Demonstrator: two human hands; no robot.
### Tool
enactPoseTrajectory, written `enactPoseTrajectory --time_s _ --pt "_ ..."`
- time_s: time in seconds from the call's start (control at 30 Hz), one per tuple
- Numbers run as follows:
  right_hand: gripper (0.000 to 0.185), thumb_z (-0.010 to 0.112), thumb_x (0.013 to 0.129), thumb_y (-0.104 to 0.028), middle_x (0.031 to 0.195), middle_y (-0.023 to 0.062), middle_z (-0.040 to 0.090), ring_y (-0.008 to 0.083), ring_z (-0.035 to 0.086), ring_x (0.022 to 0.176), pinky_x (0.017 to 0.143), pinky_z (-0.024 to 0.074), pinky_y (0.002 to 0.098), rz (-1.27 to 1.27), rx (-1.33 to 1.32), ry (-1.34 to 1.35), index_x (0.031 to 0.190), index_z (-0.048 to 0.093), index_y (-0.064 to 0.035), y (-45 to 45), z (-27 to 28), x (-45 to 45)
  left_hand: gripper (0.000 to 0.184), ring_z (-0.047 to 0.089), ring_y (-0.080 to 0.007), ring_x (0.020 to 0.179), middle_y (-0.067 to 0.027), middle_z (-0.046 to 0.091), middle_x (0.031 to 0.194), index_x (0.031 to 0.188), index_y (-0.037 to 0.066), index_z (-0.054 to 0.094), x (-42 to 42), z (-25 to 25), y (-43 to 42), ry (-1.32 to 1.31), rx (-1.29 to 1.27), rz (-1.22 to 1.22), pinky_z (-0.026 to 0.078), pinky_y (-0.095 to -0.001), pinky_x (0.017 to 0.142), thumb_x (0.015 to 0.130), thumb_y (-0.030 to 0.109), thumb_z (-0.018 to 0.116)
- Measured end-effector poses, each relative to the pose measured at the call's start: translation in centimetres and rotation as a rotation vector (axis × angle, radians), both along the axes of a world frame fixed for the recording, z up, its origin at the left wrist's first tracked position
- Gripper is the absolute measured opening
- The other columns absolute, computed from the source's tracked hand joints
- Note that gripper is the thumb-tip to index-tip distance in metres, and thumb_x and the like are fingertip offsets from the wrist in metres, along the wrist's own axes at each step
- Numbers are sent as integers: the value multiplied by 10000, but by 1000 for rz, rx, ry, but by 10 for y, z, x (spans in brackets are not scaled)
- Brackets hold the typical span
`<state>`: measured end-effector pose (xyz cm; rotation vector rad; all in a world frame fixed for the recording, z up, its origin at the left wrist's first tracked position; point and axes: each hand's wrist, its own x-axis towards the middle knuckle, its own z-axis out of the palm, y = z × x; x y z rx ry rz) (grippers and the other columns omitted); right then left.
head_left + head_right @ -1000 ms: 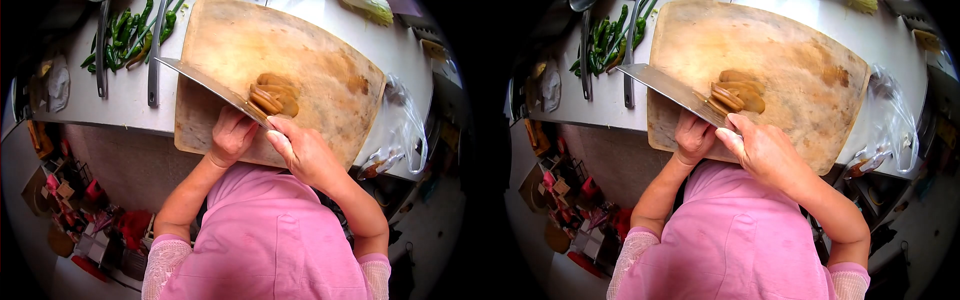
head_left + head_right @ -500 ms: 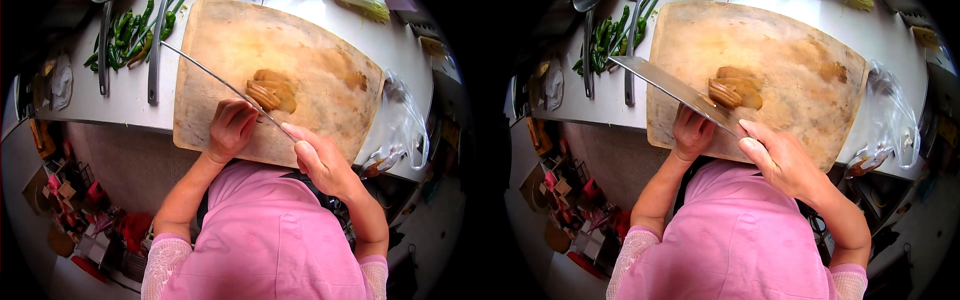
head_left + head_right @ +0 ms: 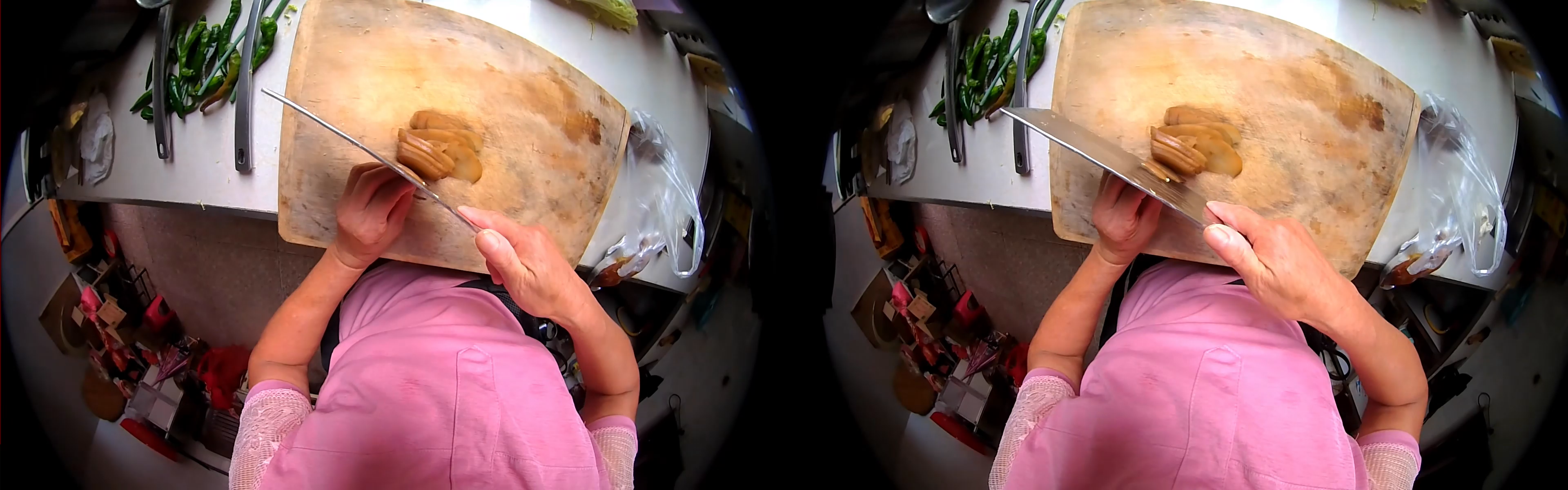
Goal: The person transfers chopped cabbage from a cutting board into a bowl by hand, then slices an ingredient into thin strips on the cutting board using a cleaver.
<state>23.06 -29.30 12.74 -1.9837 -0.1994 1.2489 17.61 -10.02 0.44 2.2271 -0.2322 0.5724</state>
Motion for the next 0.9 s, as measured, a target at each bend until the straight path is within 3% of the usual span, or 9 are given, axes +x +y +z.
enactPoseTrajectory --time_s 0.3,0.5,0.63,0.8,0.9 --pt "486 435 934 -389 946 238 610 390 588 875 745 459 409 -22 26 -61 1166 526 28 17 -5 5 248 589 -281 801 -92 599 889 871 38 636 0 0 2 9 -17 -24 506 -344 674 644 -48 684" --pt "416 431 939 -367 868 238 597 423 562 817 693 444 433 -19 4 40 1074 553 7 29 -3 15 253 589 -284 798 -98 601 892 880 31 634 -2 -3 2 33 -37 -24 507 -344 679 645 -48 681" --pt "390 416 945 -356 844 239 593 428 552 789 679 437 449 -37 60 -77 968 568 2 35 -15 13 247 586 -286 792 -103 597 885 871 23 631 0 -2 2 -3 -31 -10 505 -346 677 641 -53 677" --pt "401 406 947 -363 855 239 599 425 553 812 691 437 447 -26 68 -146 930 577 0 47 -17 17 237 574 -291 769 -113 587 869 858 12 625 -1 -1 3 28 -45 -23 496 -349 672 637 -60 669" --pt "419 394 950 -380 849 226 603 412 560 807 704 440 427 -33 61 -30 929 578 -4 44 -20 19 226 571 -291 765 -109 586 862 848 13 621 1 2 1 29 -41 -19 494 -349 673 641 -63 667"
